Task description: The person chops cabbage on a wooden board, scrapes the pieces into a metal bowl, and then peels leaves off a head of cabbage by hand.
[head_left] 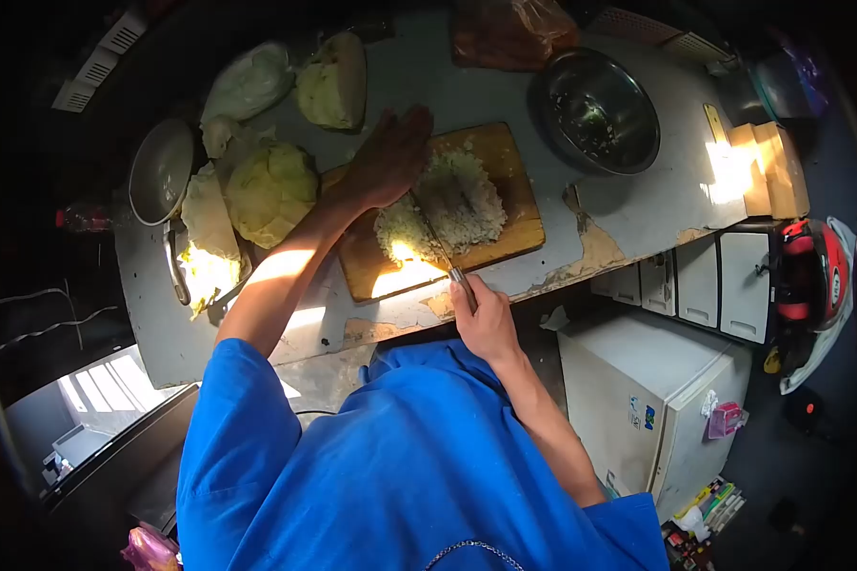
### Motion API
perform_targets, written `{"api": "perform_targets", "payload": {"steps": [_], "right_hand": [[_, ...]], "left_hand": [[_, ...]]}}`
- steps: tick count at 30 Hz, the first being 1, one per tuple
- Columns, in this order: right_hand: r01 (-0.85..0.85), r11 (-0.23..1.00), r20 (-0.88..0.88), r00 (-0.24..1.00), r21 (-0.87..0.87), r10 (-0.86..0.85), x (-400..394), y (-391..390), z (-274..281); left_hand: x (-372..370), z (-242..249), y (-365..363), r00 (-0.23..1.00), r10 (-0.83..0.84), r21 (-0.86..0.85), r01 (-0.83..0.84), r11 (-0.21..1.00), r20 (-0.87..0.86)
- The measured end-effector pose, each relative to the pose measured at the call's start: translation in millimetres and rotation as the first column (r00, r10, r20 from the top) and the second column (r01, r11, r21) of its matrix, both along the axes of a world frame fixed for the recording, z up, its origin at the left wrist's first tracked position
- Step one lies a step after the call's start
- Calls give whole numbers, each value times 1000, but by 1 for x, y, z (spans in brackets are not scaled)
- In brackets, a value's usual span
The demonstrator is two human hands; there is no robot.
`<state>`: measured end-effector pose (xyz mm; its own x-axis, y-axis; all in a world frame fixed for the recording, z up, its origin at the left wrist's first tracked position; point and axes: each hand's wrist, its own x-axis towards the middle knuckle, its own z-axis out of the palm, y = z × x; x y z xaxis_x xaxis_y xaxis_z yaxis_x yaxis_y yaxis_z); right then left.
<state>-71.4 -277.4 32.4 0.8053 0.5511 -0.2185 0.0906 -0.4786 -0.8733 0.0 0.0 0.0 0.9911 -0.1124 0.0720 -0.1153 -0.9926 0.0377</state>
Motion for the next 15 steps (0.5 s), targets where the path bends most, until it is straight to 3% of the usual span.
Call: {"api": "perform_targets", "payload": {"steps": [6, 8, 15], "right_hand": [[-39, 999, -8, 999, -22, 39, -1, 8, -5], [-45, 999, -8, 999, -20, 45, -1, 8, -5], [-51, 998, -23, 998, -39, 51, 0, 7, -3]], "left_hand": [[-5, -10, 12, 998, -21, 3, 21, 1000, 61], [-3, -13, 12, 997, -4, -65, 8, 998, 71], [-3, -3, 10, 1000, 1, -33, 0, 999, 25]]}}
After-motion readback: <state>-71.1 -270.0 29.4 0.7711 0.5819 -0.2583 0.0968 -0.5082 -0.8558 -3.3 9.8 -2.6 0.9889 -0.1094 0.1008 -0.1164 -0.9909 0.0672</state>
